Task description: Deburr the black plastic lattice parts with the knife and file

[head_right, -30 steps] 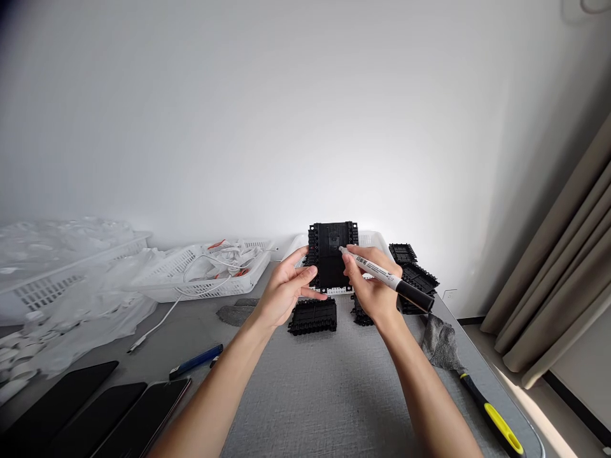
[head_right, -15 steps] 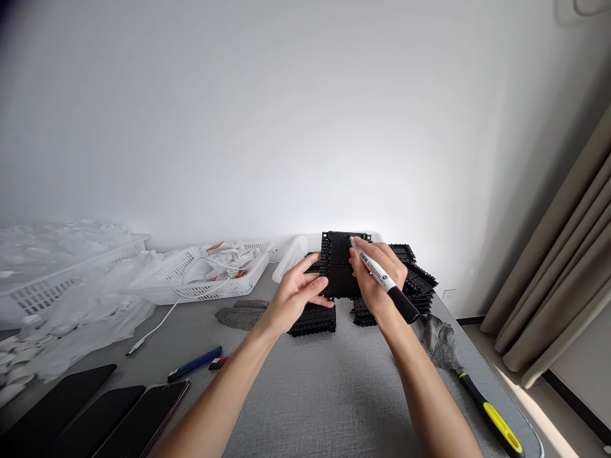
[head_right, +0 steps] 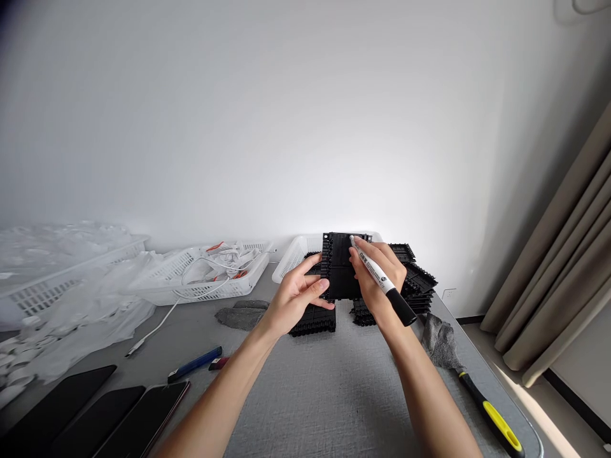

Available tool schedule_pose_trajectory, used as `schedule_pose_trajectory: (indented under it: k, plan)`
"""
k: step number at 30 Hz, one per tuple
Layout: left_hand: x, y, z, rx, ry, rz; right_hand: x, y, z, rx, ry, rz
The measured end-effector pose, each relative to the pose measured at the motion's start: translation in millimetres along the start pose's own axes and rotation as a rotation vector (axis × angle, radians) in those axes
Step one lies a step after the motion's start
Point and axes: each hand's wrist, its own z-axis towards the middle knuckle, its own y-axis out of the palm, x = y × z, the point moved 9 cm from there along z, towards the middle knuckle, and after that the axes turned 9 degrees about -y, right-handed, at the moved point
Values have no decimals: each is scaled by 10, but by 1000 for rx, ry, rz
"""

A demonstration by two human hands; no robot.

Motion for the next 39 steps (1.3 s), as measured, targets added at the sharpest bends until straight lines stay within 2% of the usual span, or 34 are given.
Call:
schedule_pose_trajectory:
  k: [3,7,13,16,20,23,25,30,32,35,39]
  plan:
    - [-52,-9,17,-5,-25,-20,-4,-36,-12,49,-9,-34]
    - [-94,-43,42,12,-36,-47,14,-23,-25,30,-8,-50]
    - [-196,-173,89,99,-94,-139,45,-135,42,46,119,101]
    - [-267,-230,113,127,-138,-161,37,-249,98,-15,213,72]
    - [-269,-301,142,169,-137,-205,115,-326,-11,-208,390,75]
    - [-275,-372,175,209,-139,-226,201,-326,-257,-356,528,226]
    - [-295,-414,206,215,-144,-222,290,-353,-477,-410,651,317]
    - [-304,-529,258,230,-112,-201,481,-449,-1063,-384,954,565]
    - [-287,-554,258,233,-104,-198,550,-491,-1293,-336,1037,589]
    - [-251,-564,249,229,-102,-200,659,-565,-1652,-281,1067,463]
    - [-193,-624,237,289,-70,-203,664,-518,-2111,-444,891,145]
